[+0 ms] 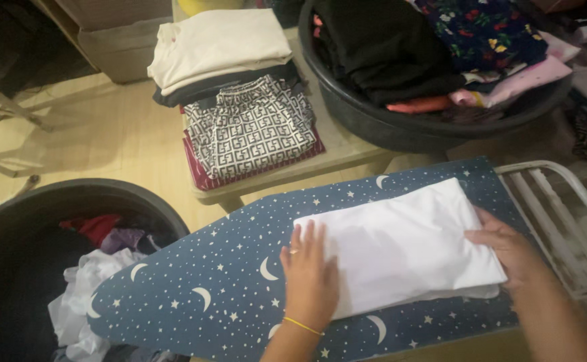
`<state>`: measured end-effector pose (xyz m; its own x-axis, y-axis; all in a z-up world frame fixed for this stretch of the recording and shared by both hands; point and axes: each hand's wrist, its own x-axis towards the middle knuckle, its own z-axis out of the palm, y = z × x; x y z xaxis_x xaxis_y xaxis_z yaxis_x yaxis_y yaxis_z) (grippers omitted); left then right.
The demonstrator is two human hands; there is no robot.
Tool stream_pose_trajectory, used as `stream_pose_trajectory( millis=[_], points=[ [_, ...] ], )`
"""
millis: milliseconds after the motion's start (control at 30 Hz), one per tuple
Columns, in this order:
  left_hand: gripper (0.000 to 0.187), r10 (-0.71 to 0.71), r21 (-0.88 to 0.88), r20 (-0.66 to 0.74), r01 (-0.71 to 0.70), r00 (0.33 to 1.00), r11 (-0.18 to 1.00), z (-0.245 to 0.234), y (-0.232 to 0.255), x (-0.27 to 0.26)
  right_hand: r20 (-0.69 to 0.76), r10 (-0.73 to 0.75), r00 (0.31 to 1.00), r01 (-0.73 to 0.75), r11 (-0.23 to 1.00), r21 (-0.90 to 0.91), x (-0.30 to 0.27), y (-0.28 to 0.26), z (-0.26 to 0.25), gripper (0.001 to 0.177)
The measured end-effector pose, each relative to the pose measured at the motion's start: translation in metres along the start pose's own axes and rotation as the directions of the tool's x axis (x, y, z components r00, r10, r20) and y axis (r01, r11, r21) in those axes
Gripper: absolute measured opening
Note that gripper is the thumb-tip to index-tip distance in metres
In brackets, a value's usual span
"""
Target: The person repeatedly takes white tank tops from a black basin, lays them on a star-patterned ironing board, smooths them, folds them in half, and places them into a second black basin. The process is repeated for several items.
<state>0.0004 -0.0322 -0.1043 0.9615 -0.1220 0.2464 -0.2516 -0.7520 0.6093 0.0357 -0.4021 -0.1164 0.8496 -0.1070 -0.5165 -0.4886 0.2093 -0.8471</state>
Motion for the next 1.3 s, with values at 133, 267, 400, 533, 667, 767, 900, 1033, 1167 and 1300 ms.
stream_pose_trajectory(
  millis=[133,267,400,533,667,767,900,1033,1167,1300],
  points=[
    [0.069,0.066,0.123,0.184,-0.089,0.981,0.988,0.029,0.007,-0.005,-0.317,-0.234,0.919,0.004,0.810,-0.586,-0.013,-0.011,0.018,0.063],
    [0.076,-0.005,0.182,0.268,-0.045,0.964,0.982,0.038,0.007,-0.008,-0.091,-0.702,0.707,0.194,0.315,-0.929,-0.022,0.004,0.052,0.051],
    [0.076,-0.035,0.195,0.276,-0.020,0.961,0.981,0.034,0.010,-0.007,0.451,-0.707,0.545,0.404,-0.250,-0.880,0.005,0.016,0.079,0.049],
    [0.080,-0.055,0.214,0.265,-0.003,0.963,0.977,0.027,0.012,-0.006,0.444,-0.621,0.646,0.391,-0.230,-0.891,0.023,0.019,0.073,0.060],
    [0.078,-0.021,0.192,0.233,-0.024,0.972,0.981,0.027,0.010,-0.007,0.402,-0.624,0.670,0.326,-0.239,-0.915,0.029,0.021,0.072,0.060],
    [0.072,-0.116,0.168,0.211,0.081,0.970,0.982,0.033,0.004,-0.010,0.401,-0.666,0.629,0.363,-0.204,-0.909,0.021,0.027,0.088,0.055],
    [0.097,-0.456,-0.267,0.024,0.446,0.890,0.854,0.047,-0.009,-0.016,0.416,-0.735,0.535,0.543,-0.078,-0.836,-0.015,0.057,0.126,0.043],
    [0.101,-0.552,-0.565,0.101,0.504,0.828,0.653,0.051,-0.016,-0.007,0.159,-0.311,0.937,0.343,0.731,-0.590,-0.048,0.076,0.169,0.048],
    [0.066,-0.263,-0.756,0.286,0.386,0.921,0.529,0.041,0.012,-0.012,0.160,-0.178,0.971,0.233,0.859,-0.455,-0.058,0.061,0.175,0.057],
    [0.086,0.146,-0.799,0.526,0.428,0.838,0.422,0.013,0.032,-0.015,-0.056,-0.123,0.991,0.112,0.980,-0.163,-0.059,0.040,0.154,0.042]
  ],
)
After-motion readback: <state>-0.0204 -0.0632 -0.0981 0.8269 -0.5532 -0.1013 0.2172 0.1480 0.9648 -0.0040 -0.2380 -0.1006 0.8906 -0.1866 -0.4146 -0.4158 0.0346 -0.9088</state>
